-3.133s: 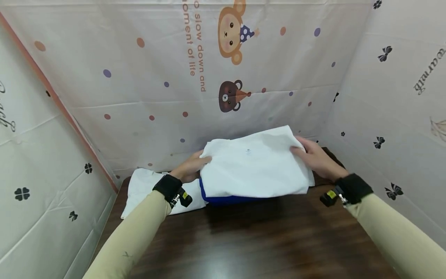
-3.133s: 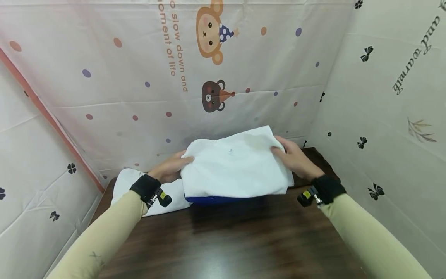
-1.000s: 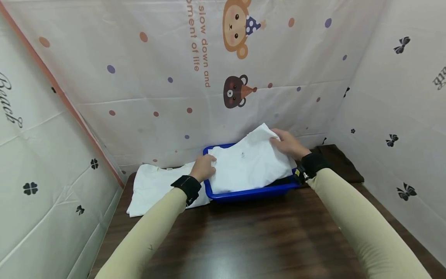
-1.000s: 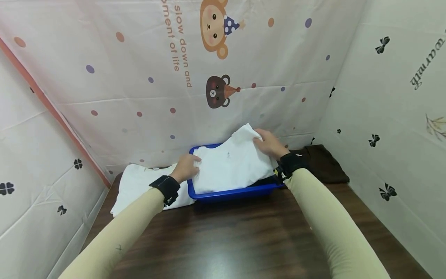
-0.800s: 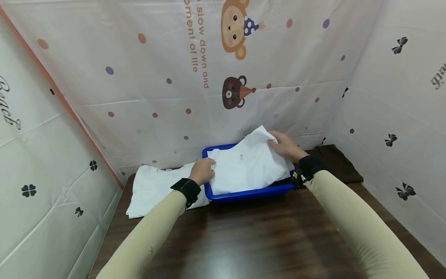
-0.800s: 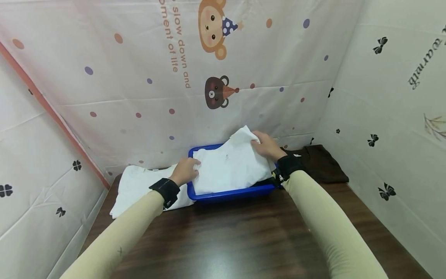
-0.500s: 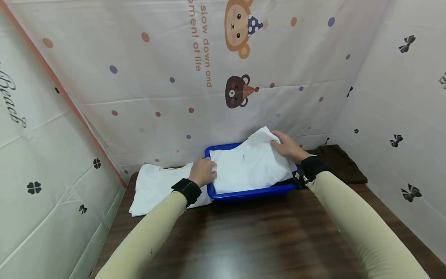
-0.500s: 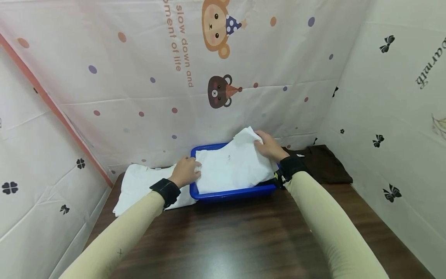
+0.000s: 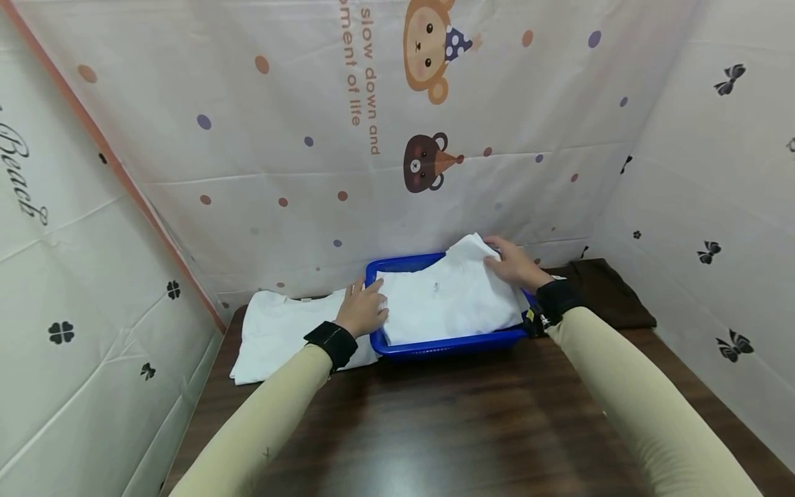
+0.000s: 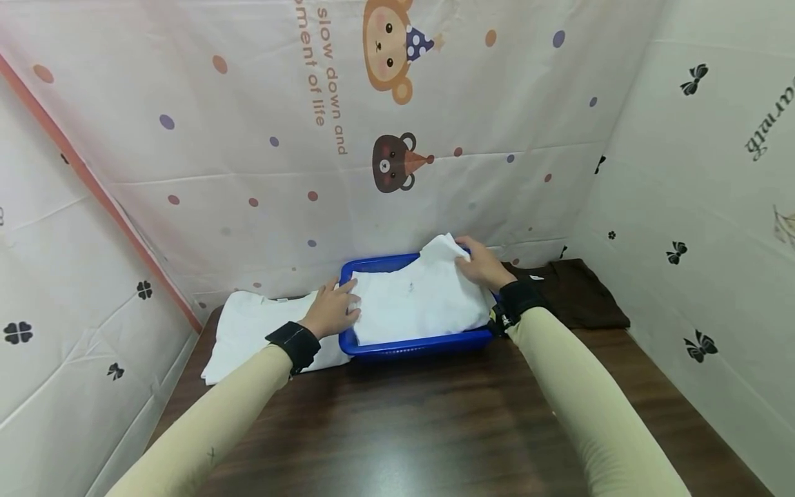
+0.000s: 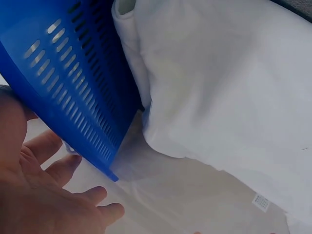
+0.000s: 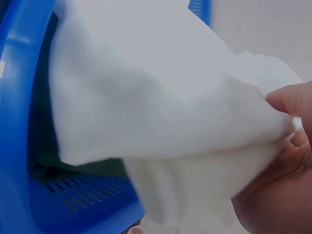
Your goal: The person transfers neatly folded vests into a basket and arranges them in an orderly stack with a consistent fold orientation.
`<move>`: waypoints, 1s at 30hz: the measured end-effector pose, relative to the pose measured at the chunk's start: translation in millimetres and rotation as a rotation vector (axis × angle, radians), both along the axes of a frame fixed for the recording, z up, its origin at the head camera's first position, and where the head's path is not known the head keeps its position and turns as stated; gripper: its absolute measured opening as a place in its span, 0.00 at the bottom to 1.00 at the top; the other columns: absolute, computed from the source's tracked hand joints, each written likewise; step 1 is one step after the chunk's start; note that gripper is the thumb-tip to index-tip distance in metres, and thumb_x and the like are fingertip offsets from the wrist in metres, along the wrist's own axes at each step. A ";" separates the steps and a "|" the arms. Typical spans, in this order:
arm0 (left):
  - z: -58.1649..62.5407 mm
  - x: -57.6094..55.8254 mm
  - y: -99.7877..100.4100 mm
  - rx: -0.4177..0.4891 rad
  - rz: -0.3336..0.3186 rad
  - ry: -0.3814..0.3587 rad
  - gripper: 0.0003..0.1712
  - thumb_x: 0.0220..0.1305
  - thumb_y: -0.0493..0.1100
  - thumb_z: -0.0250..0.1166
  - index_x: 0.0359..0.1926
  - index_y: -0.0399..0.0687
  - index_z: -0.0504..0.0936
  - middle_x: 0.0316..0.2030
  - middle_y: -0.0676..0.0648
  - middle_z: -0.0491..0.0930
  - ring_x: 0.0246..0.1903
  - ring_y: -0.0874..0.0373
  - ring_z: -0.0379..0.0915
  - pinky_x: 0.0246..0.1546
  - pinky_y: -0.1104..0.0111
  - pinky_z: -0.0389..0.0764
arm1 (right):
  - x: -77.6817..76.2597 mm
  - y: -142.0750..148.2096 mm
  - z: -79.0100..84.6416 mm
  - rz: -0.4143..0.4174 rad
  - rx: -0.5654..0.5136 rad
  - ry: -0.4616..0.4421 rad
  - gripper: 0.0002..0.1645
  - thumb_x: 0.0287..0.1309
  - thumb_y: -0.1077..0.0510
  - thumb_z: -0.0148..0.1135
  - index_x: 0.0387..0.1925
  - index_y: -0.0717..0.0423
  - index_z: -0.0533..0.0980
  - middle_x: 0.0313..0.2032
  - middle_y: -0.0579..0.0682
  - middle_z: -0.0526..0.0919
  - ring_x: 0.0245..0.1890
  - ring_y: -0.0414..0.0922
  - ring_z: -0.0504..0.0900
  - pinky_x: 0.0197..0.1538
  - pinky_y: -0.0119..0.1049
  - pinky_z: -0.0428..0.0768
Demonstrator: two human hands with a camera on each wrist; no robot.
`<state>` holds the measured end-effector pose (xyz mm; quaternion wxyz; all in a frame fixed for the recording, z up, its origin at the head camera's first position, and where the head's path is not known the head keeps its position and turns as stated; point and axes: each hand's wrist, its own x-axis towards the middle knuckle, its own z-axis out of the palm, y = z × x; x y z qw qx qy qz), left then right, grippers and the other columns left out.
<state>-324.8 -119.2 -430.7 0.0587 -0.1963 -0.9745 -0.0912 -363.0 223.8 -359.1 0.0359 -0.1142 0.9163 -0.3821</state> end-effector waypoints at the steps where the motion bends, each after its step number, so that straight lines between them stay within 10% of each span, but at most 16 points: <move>1: 0.3 0.3 0.1 0.001 0.002 -0.002 0.15 0.73 0.45 0.62 0.52 0.45 0.89 0.74 0.41 0.66 0.74 0.31 0.52 0.72 0.36 0.55 | -0.4 1.0 -0.6 -0.005 0.013 -0.001 0.34 0.79 0.57 0.47 0.80 0.58 0.53 0.76 0.68 0.56 0.71 0.67 0.63 0.66 0.65 0.69; 15: -2.4 1.9 -1.5 0.036 -0.003 0.011 0.15 0.74 0.42 0.59 0.51 0.44 0.89 0.72 0.39 0.68 0.74 0.29 0.53 0.72 0.35 0.54 | -3.9 18.5 -15.4 0.034 -0.110 -0.138 0.40 0.76 0.68 0.49 0.82 0.55 0.48 0.59 0.75 0.75 0.37 0.61 0.87 0.39 0.51 0.88; 30: -8.5 -1.4 -5.5 0.089 -0.027 0.003 0.19 0.77 0.46 0.55 0.55 0.43 0.87 0.73 0.39 0.67 0.74 0.28 0.52 0.71 0.34 0.53 | 2.2 43.3 -24.2 0.025 -0.174 -0.135 0.35 0.78 0.65 0.47 0.80 0.60 0.51 0.63 0.77 0.72 0.40 0.62 0.87 0.43 0.53 0.88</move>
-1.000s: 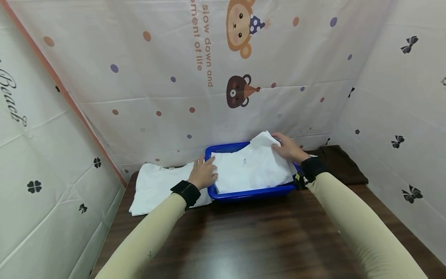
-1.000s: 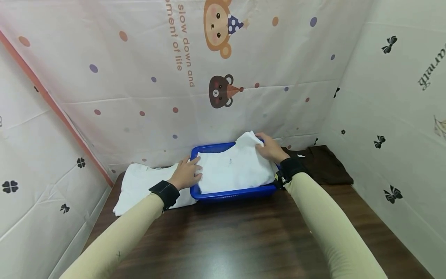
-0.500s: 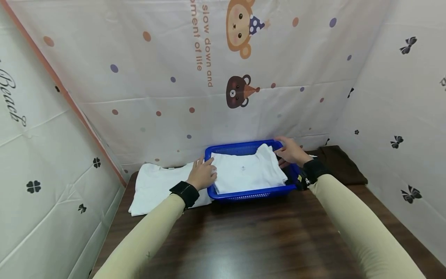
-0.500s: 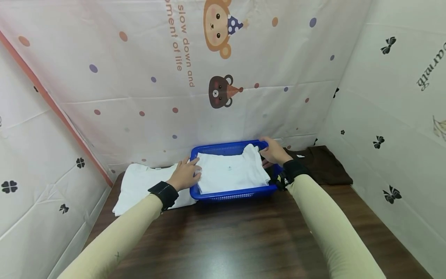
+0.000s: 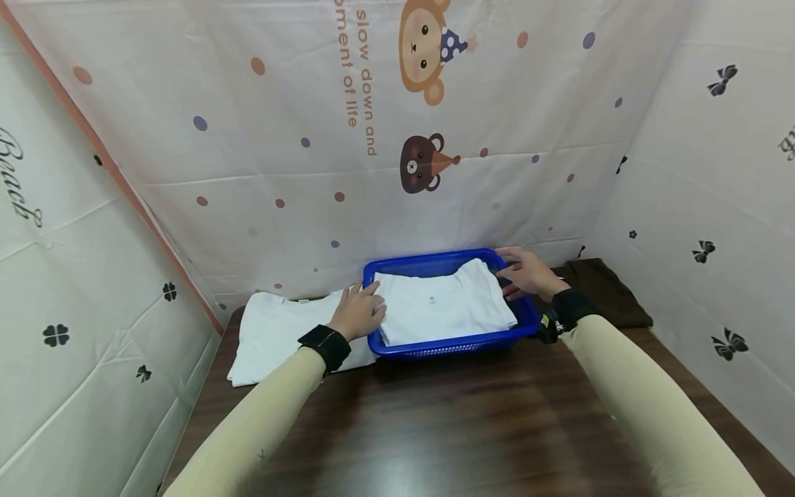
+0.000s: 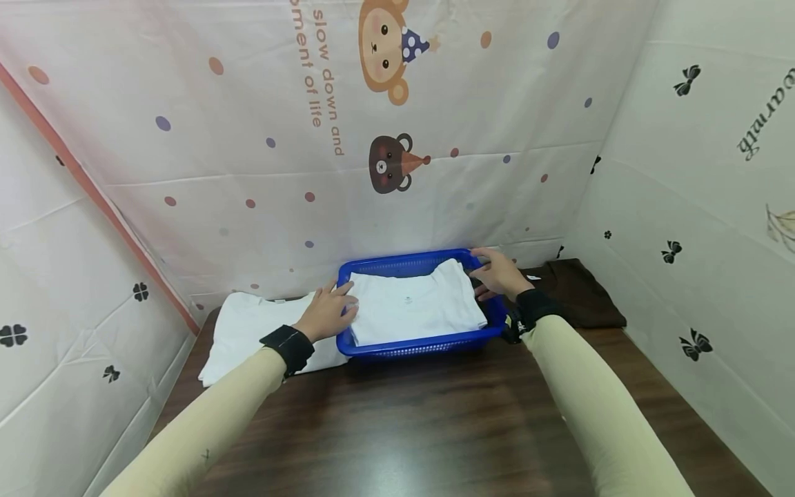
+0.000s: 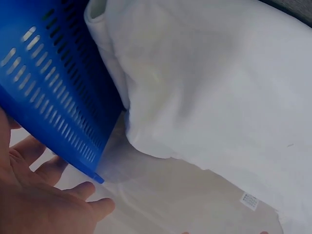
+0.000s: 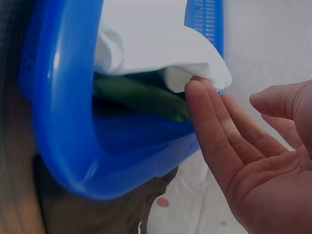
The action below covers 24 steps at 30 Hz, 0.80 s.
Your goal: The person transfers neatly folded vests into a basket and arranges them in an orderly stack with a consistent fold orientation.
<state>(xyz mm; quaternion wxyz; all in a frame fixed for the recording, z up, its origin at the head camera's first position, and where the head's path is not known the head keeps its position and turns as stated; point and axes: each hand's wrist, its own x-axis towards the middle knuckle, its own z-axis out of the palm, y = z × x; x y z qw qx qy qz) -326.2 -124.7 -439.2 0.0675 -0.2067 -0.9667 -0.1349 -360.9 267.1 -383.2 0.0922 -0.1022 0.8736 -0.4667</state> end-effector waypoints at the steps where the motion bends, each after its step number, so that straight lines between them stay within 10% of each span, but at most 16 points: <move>1: 0.0 0.3 -0.3 0.000 -0.003 -0.002 0.20 0.78 0.48 0.54 0.56 0.43 0.87 0.73 0.39 0.67 0.74 0.28 0.52 0.71 0.34 0.53 | 0.2 1.7 -0.2 -0.007 -0.003 -0.005 0.34 0.78 0.65 0.47 0.80 0.60 0.51 0.62 0.76 0.73 0.40 0.62 0.87 0.43 0.53 0.87; 10: -4.4 0.4 -5.7 0.034 -0.032 -0.011 0.26 0.81 0.56 0.49 0.59 0.46 0.86 0.74 0.39 0.65 0.74 0.28 0.51 0.71 0.33 0.51 | 2.6 14.3 -3.1 -0.037 -0.032 -0.034 0.32 0.79 0.63 0.48 0.79 0.61 0.55 0.62 0.76 0.73 0.42 0.61 0.87 0.46 0.53 0.87; 24: -17.2 18.1 -32.6 0.337 -0.062 0.190 0.25 0.81 0.49 0.51 0.67 0.40 0.77 0.73 0.36 0.66 0.74 0.41 0.58 0.74 0.47 0.59 | 6.4 45.5 -26.4 -0.156 -0.054 0.050 0.24 0.81 0.57 0.46 0.71 0.62 0.66 0.57 0.72 0.79 0.40 0.55 0.89 0.47 0.56 0.86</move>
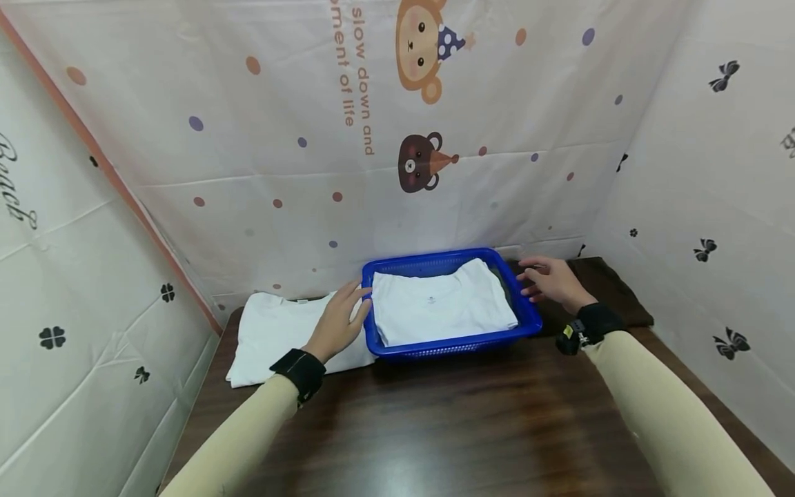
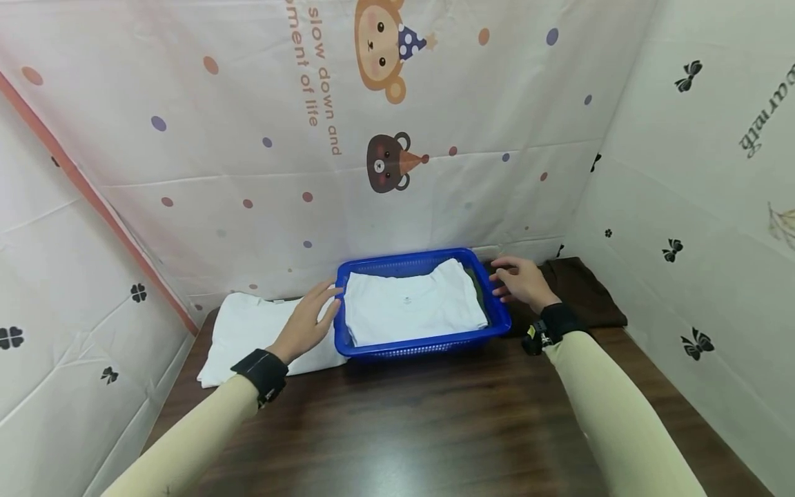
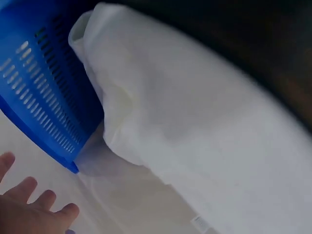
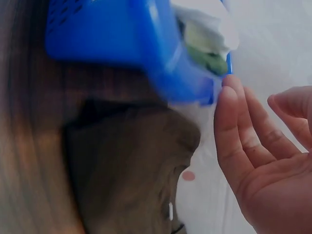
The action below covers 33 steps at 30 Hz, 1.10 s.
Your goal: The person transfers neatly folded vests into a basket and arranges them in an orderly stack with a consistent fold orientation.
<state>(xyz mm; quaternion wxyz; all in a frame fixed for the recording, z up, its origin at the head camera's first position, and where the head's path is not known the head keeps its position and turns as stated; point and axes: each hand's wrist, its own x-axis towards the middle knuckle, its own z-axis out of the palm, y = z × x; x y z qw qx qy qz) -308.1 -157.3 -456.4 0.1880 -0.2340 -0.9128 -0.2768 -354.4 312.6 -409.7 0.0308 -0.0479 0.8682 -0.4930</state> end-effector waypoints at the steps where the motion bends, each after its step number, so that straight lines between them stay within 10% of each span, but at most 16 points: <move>1: -2.2 3.3 -2.2 0.024 0.012 -0.001 0.25 0.82 0.50 0.51 0.68 0.40 0.76 0.73 0.36 0.65 0.74 0.42 0.58 0.74 0.47 0.59 | 0.1 3.3 -2.4 -0.013 0.004 0.009 0.24 0.81 0.56 0.46 0.70 0.62 0.67 0.57 0.72 0.80 0.39 0.54 0.89 0.47 0.55 0.86; 7: -10.4 31.6 -17.0 0.134 0.106 -0.014 0.23 0.81 0.49 0.51 0.67 0.41 0.77 0.74 0.36 0.64 0.74 0.40 0.57 0.72 0.44 0.61 | 4.9 17.1 -13.9 -0.054 0.082 0.070 0.24 0.81 0.54 0.47 0.67 0.64 0.71 0.55 0.71 0.81 0.43 0.59 0.88 0.43 0.49 0.88; 17: -29.7 61.4 -35.9 0.158 0.153 -0.043 0.23 0.80 0.48 0.54 0.65 0.40 0.78 0.73 0.34 0.64 0.74 0.38 0.58 0.70 0.39 0.61 | 4.0 33.8 -48.2 -0.046 0.400 0.167 0.29 0.78 0.47 0.52 0.66 0.64 0.71 0.63 0.72 0.74 0.62 0.71 0.72 0.61 0.69 0.71; 33: -51.4 93.3 -58.9 0.202 0.168 -0.097 0.22 0.81 0.48 0.54 0.66 0.40 0.77 0.68 0.35 0.73 0.71 0.38 0.63 0.69 0.41 0.63 | -6.1 41.0 -87.2 0.079 0.581 0.004 0.46 0.68 0.43 0.62 0.76 0.61 0.58 0.73 0.77 0.53 0.69 0.82 0.51 0.62 0.83 0.53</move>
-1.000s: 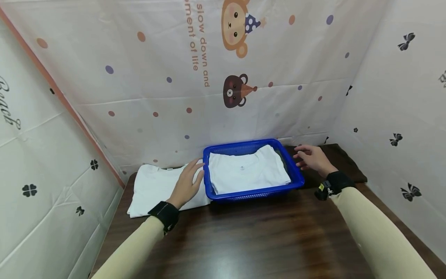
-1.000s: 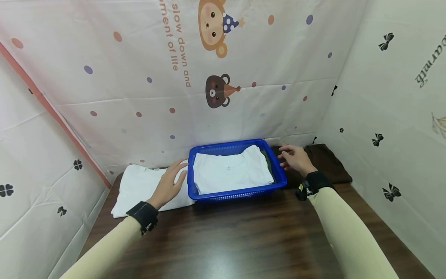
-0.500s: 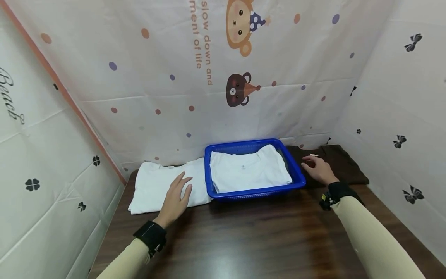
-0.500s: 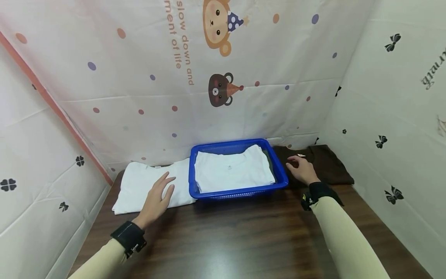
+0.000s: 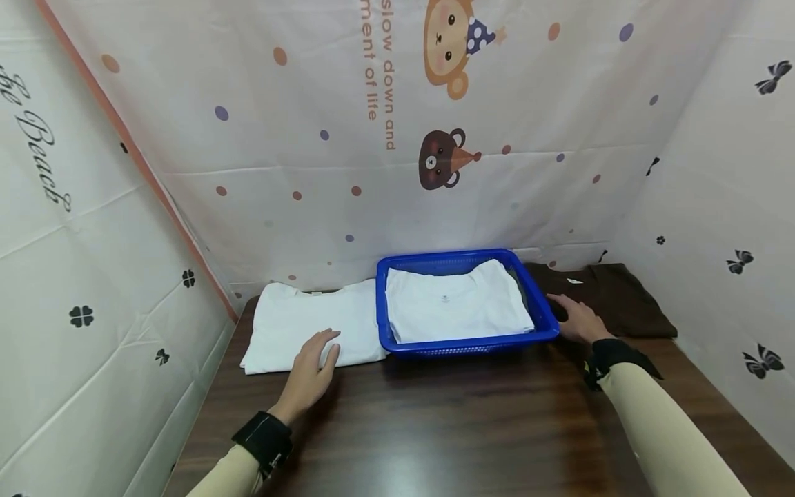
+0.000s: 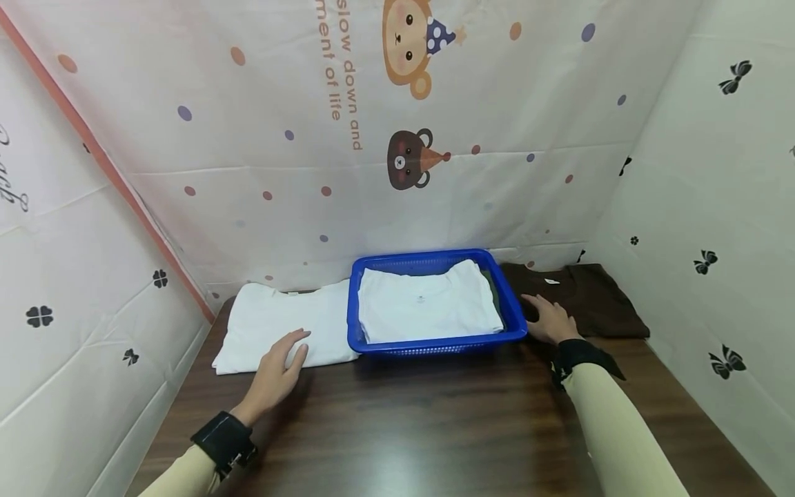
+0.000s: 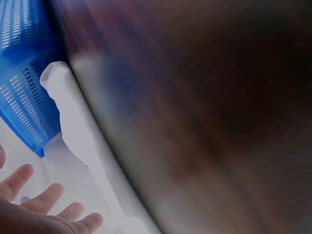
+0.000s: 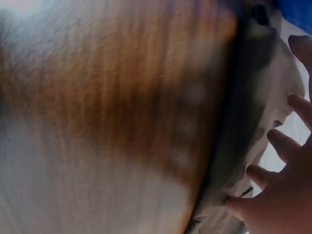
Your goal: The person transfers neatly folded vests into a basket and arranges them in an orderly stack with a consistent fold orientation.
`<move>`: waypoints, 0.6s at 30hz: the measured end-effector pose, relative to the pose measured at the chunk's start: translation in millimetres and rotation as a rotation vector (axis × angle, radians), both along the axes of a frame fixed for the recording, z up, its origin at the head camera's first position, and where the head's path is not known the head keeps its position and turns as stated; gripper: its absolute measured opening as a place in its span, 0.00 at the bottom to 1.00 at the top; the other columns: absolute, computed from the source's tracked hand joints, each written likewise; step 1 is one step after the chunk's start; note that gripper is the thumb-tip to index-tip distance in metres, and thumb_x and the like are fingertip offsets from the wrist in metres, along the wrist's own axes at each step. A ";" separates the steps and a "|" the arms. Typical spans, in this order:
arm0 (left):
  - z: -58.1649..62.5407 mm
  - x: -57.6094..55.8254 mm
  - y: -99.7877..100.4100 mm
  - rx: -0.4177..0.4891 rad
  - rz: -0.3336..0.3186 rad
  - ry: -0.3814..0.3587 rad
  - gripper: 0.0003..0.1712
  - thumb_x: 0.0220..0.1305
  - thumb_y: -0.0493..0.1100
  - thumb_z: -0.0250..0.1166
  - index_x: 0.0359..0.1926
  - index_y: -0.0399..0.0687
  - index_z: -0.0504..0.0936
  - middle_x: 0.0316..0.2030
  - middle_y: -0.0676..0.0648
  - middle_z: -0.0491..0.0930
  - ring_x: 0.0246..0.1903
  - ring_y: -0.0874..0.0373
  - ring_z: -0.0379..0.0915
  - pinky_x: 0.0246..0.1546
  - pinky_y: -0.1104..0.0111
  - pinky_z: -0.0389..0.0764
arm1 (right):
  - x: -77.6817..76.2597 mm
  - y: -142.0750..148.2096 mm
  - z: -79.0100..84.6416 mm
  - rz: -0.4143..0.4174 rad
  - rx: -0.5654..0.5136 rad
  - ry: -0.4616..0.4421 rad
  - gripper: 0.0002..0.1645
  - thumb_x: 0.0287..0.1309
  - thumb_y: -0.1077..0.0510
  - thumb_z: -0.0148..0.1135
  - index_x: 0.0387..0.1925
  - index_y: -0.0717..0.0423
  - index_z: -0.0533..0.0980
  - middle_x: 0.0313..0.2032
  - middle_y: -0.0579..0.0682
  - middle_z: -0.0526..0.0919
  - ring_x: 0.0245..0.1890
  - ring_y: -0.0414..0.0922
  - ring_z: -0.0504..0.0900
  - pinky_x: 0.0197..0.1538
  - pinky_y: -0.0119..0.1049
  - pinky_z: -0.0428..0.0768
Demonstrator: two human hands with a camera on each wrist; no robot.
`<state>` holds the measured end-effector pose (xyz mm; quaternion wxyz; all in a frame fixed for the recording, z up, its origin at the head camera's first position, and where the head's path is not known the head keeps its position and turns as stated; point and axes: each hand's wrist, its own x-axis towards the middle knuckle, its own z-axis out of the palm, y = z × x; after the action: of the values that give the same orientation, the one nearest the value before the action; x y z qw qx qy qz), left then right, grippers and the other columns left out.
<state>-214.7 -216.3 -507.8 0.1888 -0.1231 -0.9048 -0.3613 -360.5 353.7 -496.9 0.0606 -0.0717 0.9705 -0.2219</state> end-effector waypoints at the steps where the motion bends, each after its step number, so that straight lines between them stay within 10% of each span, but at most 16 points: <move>1: -1.4 1.4 -0.6 0.004 0.000 0.005 0.22 0.81 0.47 0.54 0.65 0.39 0.77 0.67 0.35 0.73 0.70 0.38 0.64 0.69 0.40 0.64 | 0.3 0.1 -0.8 -0.008 0.007 -0.026 0.47 0.67 0.43 0.62 0.77 0.60 0.57 0.74 0.77 0.51 0.69 0.83 0.48 0.61 0.84 0.51; 18: -5.2 8.8 -4.0 0.022 -0.010 0.029 0.19 0.79 0.43 0.57 0.63 0.37 0.79 0.63 0.34 0.77 0.66 0.38 0.69 0.65 0.40 0.69 | 6.6 -2.2 2.9 -0.006 0.078 -0.161 0.48 0.65 0.46 0.62 0.77 0.64 0.55 0.75 0.76 0.46 0.68 0.83 0.46 0.59 0.86 0.51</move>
<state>-205.9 -220.3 -513.0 0.2014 -0.1309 -0.8973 -0.3703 -353.9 351.5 -494.0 0.1405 -0.0482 0.9707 -0.1890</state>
